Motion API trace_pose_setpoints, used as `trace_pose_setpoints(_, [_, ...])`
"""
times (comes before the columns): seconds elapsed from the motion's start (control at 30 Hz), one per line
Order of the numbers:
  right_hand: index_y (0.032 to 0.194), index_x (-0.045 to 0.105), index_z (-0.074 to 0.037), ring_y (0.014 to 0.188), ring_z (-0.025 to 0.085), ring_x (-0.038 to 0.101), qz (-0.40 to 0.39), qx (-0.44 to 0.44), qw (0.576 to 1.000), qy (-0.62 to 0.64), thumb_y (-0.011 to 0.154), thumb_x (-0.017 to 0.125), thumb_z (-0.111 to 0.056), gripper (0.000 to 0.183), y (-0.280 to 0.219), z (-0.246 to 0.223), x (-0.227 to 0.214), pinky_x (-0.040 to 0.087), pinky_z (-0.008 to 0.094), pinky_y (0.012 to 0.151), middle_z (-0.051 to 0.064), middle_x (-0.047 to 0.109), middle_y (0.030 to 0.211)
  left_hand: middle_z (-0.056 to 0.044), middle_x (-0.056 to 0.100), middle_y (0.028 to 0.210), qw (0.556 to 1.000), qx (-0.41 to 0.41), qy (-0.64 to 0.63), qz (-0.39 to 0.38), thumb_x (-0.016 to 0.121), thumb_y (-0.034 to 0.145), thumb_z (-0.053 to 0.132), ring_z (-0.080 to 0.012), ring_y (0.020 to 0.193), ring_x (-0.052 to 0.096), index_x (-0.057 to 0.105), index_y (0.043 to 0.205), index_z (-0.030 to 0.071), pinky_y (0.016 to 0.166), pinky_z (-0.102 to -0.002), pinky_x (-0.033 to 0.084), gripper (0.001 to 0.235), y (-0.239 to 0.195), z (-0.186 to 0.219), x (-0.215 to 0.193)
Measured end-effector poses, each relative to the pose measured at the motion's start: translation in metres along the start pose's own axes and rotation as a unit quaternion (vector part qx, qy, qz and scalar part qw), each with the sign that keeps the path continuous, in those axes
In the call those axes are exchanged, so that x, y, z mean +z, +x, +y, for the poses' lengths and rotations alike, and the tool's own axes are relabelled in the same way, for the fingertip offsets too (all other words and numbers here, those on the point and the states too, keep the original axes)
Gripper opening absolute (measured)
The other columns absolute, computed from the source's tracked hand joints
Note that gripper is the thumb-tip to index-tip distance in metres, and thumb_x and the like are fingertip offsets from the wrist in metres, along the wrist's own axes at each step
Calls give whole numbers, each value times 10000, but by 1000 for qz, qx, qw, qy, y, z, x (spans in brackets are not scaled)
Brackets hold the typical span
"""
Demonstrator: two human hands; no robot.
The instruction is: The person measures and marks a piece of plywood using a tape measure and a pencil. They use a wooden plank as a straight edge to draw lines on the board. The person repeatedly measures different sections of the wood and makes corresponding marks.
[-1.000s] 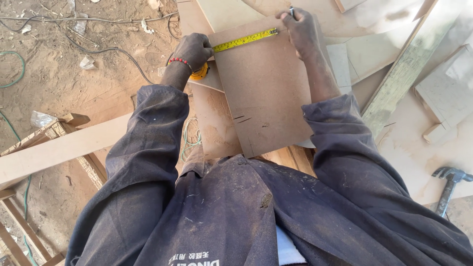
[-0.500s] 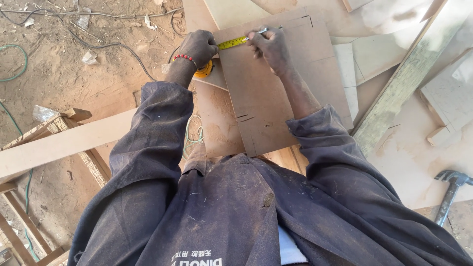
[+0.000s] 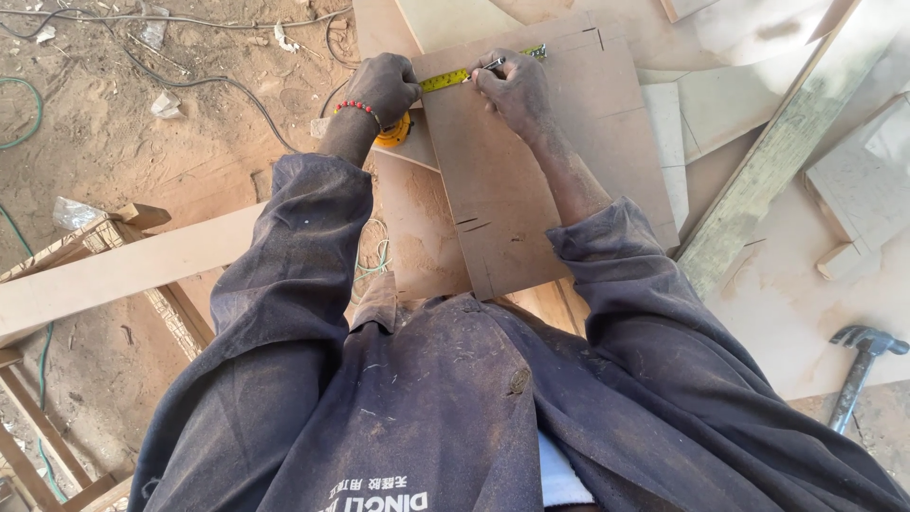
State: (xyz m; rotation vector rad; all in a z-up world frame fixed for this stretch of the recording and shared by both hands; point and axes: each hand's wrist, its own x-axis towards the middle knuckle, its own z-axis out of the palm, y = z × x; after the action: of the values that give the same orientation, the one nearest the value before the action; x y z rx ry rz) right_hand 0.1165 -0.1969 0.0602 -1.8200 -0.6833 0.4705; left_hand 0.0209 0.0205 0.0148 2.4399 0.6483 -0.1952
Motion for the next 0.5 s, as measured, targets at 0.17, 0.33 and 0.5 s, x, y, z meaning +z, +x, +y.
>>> trace_pose_setpoints(0.17, [913, 779, -95, 461, 56, 584, 7, 10, 1000, -1, 884, 636, -168, 163, -1, -3, 1, 473, 169, 406, 14, 719, 687, -79, 719, 805, 1000, 2, -7, 12, 664, 853, 174, -284, 737, 643, 678, 746, 179, 562, -433, 491, 108, 3, -5, 4])
trace_pose_setpoints(0.33, [887, 785, -96, 439, 57, 600, 17, 1, 1000, -23, 873, 632, -201, 186, 1, -2, 4, 462, 170, 390, 25, 743, 700, -94, 716, 811, 1000, 1, -2, 9, 662, 852, 187, -292, 745, 641, 692, 773, 173, 559, -447, 482, 85, -1, -2, 0])
trace_pose_setpoints(0.5, [834, 784, -108, 422, 42, 583, 15, -17, 999, -42, 866, 629, -200, 183, 3, 1, 4, 448, 166, 380, 2, 722, 654, -79, 706, 800, 1000, -9, 2, 6, 659, 854, 187, -274, 727, 630, 688, 763, 189, 551, -440, 474, 96, 0, -1, 0])
